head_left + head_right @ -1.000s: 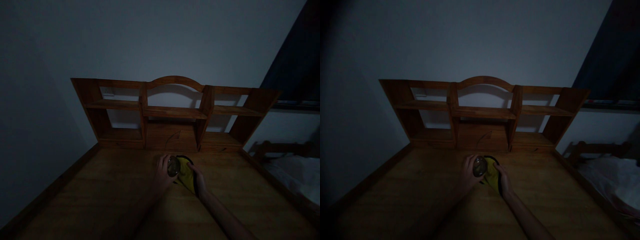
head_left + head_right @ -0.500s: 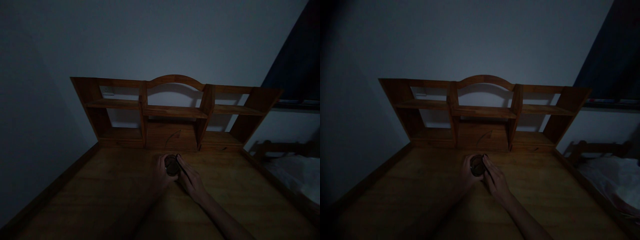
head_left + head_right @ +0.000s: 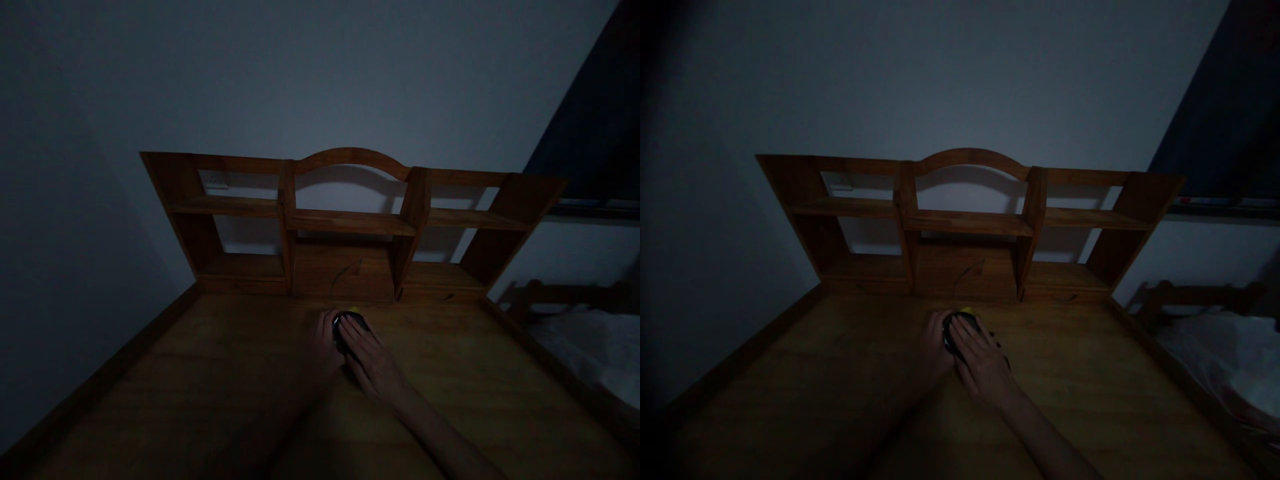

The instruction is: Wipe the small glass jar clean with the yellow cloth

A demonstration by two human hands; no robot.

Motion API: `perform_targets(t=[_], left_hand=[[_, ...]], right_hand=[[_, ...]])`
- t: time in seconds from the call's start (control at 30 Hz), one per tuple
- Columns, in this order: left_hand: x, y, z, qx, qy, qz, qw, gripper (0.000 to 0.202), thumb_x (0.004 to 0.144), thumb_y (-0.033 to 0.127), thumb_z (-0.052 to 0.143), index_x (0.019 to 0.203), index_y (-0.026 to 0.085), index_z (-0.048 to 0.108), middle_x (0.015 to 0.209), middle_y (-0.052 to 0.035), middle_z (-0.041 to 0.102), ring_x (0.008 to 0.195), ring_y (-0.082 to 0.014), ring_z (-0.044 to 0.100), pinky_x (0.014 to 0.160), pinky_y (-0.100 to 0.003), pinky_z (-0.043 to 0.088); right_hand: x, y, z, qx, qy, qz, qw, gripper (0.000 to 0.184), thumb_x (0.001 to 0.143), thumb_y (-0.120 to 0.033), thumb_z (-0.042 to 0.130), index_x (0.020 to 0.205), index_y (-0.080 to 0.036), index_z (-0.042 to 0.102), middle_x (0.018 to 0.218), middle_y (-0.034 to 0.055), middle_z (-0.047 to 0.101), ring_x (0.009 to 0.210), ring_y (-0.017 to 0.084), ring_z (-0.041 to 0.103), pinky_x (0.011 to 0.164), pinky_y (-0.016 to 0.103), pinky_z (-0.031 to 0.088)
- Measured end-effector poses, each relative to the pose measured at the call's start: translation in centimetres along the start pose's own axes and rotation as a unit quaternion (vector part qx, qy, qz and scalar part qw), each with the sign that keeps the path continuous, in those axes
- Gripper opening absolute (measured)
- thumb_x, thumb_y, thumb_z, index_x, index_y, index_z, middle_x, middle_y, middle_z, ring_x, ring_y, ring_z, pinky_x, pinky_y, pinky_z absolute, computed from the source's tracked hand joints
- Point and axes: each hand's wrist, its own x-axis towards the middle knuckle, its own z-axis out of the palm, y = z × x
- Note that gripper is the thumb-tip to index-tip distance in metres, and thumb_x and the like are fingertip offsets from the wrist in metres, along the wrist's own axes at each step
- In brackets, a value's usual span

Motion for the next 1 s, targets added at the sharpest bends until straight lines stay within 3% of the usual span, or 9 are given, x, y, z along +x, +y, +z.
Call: perform_targets(t=[0.3, 0.47, 0.63, 0.77, 1.0], left_hand=[[0.4, -0.6, 0.1, 0.027, 0.033, -0.024, 0.999, 0.037, 0.082, 0.018, 0.055, 0.119, 0.020, 0.051, 0.112, -0.0091, 0.060, 0.103, -0.0233, 0.057, 0.092, -0.040, 0.047], [0.5, -0.3, -0.3, 0.004, 0.020, -0.019, 1.000, 0.066, 0.063, 0.027, 0.077, 0.121, 0.022, 0.048, 0.117, -0.0077, 0.058, 0.106, -0.0264, 0.056, 0.093, -0.042, 0.046], [0.4, -0.2, -0.6, 0.003, -0.004, -0.032, 0.999, 0.078, 0.053, 0.024, 0.081, 0.123, 0.022, 0.047, 0.118, -0.0076, 0.058, 0.107, -0.0280, 0.055, 0.093, -0.044, 0.046], [0.2, -0.6, -0.1, 0.026, 0.011, -0.004, 1.000, 0.073, 0.057, 0.025, 0.077, 0.123, 0.023, 0.047, 0.117, -0.0086, 0.059, 0.107, -0.0297, 0.056, 0.094, -0.044, 0.045], [0.2, -0.6, 0.0, 0.043, 0.034, 0.012, 0.998, 0.039, 0.082, 0.018, 0.054, 0.121, 0.022, 0.051, 0.113, -0.0090, 0.062, 0.103, -0.0251, 0.058, 0.093, -0.040, 0.045]], right_hand=[[-0.3, 0.1, -1.1, 0.014, -0.009, -0.058, 0.998, 0.067, 0.087, -0.011, 0.043, 0.151, -0.018, 0.025, 0.151, 0.0095, 0.034, 0.140, 0.025, 0.031, 0.118, 0.056, 0.020], [-1.2, 1.4, -1.4, 0.004, 0.051, -0.066, 0.997, 0.070, 0.083, -0.013, 0.046, 0.150, -0.018, 0.028, 0.146, 0.0103, 0.043, 0.134, 0.028, 0.041, 0.116, 0.058, 0.026], [-1.2, 1.8, -1.3, -0.024, 0.064, -0.052, 0.996, 0.069, 0.085, -0.012, 0.045, 0.151, -0.018, 0.024, 0.149, 0.0097, 0.039, 0.138, 0.029, 0.036, 0.115, 0.059, 0.026], [-0.7, 1.3, -0.8, -0.033, 0.048, -0.039, 0.997, 0.068, 0.087, -0.011, 0.043, 0.151, -0.015, 0.023, 0.152, 0.0105, 0.034, 0.141, 0.029, 0.029, 0.117, 0.058, 0.025], [0.0, 0.1, -0.8, -0.015, -0.004, -0.036, 0.999, 0.069, 0.087, -0.011, 0.042, 0.152, -0.015, 0.020, 0.154, 0.0100, 0.029, 0.142, 0.027, 0.026, 0.118, 0.055, 0.020]])
